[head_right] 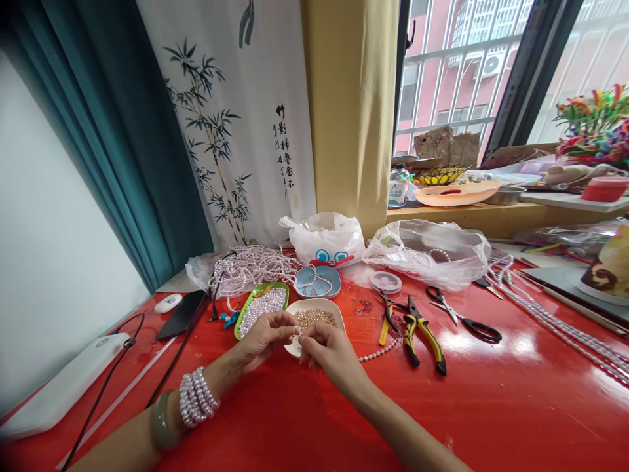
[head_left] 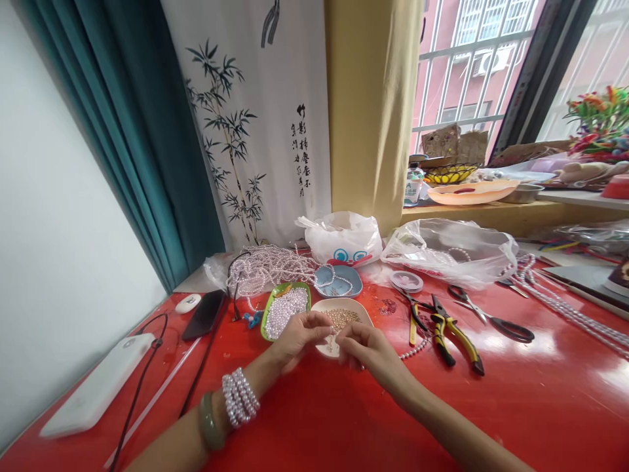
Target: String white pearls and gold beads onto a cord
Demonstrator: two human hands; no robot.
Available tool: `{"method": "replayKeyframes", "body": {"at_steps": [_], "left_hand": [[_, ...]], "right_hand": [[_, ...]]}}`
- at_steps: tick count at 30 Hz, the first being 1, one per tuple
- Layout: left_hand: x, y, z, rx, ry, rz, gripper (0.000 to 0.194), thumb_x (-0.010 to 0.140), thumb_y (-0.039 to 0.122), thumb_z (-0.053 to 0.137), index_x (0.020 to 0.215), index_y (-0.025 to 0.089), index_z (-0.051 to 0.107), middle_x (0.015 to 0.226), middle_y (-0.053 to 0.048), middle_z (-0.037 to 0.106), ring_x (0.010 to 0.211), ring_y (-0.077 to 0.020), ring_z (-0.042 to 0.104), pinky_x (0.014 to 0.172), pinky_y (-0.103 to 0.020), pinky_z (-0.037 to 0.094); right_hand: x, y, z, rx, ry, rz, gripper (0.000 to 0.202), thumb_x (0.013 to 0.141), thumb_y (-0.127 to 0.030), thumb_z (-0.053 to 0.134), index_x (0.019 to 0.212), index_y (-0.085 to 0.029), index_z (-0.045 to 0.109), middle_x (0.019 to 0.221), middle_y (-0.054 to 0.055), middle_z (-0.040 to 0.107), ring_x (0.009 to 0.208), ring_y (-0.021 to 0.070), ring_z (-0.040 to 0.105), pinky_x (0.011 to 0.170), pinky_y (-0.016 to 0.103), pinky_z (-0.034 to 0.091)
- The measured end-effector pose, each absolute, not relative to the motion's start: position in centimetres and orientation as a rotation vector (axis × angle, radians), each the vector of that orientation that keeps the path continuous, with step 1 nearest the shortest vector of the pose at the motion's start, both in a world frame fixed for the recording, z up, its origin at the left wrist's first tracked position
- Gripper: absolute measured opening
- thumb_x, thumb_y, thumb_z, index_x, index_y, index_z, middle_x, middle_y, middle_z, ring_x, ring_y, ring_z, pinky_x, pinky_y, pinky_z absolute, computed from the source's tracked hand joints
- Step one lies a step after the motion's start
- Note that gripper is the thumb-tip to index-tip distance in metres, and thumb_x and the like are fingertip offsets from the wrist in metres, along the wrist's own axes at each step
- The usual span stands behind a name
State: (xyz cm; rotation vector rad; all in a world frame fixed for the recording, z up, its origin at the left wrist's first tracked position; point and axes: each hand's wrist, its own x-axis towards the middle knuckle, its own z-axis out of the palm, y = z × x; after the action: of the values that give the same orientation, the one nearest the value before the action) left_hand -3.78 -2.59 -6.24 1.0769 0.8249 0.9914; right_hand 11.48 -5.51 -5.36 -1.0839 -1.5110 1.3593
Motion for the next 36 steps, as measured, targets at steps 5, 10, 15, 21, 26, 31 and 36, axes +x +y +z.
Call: {"method": "replayKeyframes", "body": {"at_steps": [5,10,15,21,26,31,36], "left_hand": [[-3.9,-2.6,-6.1,1.126,0.804,0.975,0.021,0.053,0.022,0.072,0.067,0.011,0.062,0.065,-0.002,0.057,0.06,-0.008,0.049,0.059,-0.021,0.039],[-4.0,-2.6,-6.2,1.13,0.782,0.935,0.019,0.053,0.021,0.072,0.067,0.011,0.063,0.062,-0.001,0.057,0.059,-0.008,0.049,0.059,-0.02,0.037],[-4.1,-2.7,-6.2,1.147,0.781,0.903,0.019,0.052,0.022,0.072,0.066,0.012,0.063,0.061,-0.001,0.056,0.058,-0.0088,0.049,0.058,-0.021,0.036],[-4.0,-2.9,-5.7,1.286,0.818,0.904,0.02,0.055,0.027,0.07,0.068,0.013,0.064,0.067,-0.004,0.059,0.063,-0.0124,0.051,0.061,-0.024,0.038],[-4.1,-2.9,-5.5,1.414,0.865,0.96,0.019,0.061,0.029,0.065,0.068,0.012,0.065,0.068,-0.004,0.058,0.063,-0.0122,0.049,0.059,-0.024,0.037],[-3.9,-2.3,-5.2,1.673,0.923,1.033,0.013,0.064,0.027,0.062,0.064,0.014,0.064,0.067,-0.003,0.057,0.066,-0.013,0.049,0.064,-0.023,0.036],[-3.6,-4.3,-0.5,1.725,0.955,1.141,0.01,0.066,0.027,0.061,0.067,0.017,0.063,0.072,-0.004,0.057,0.067,-0.0135,0.049,0.061,-0.024,0.037]], "right_hand": [[11.6,-5.4,-5.5,-1.083,-1.538,1.371,0.01,0.068,-0.023,0.048,0.061,-0.017,0.047,0.046,-0.004,0.052,0.04,0.0067,0.044,0.041,0.018,0.031],[11.7,-5.3,-5.7,-1.071,-1.567,1.368,0.012,0.07,-0.026,0.049,0.063,-0.016,0.048,0.046,-0.004,0.052,0.04,0.0065,0.044,0.041,0.018,0.032],[11.6,-5.3,-5.7,-1.042,-1.591,1.375,0.021,0.07,-0.036,0.053,0.063,-0.016,0.049,0.051,-0.002,0.055,0.043,0.0076,0.047,0.042,0.02,0.032],[11.7,-5.1,-5.5,-1.017,-1.53,1.461,0.029,0.065,-0.043,0.058,0.068,-0.016,0.05,0.057,-0.001,0.059,0.045,0.0072,0.047,0.043,0.02,0.032],[11.6,-5.3,-4.8,-1.049,-1.421,1.551,0.031,0.06,-0.042,0.063,0.072,-0.015,0.052,0.054,-0.003,0.057,0.045,0.0068,0.047,0.045,0.019,0.033],[11.8,-5.4,-4.6,-1.033,-1.407,1.534,0.031,0.063,-0.044,0.061,0.07,-0.014,0.056,0.054,-0.002,0.056,0.045,0.0066,0.046,0.046,0.019,0.034],[12.3,-4.8,-4.9,-1.004,-1.497,1.444,0.032,0.064,-0.046,0.059,0.067,-0.014,0.058,0.052,-0.002,0.054,0.045,0.007,0.045,0.048,0.021,0.036]]}}
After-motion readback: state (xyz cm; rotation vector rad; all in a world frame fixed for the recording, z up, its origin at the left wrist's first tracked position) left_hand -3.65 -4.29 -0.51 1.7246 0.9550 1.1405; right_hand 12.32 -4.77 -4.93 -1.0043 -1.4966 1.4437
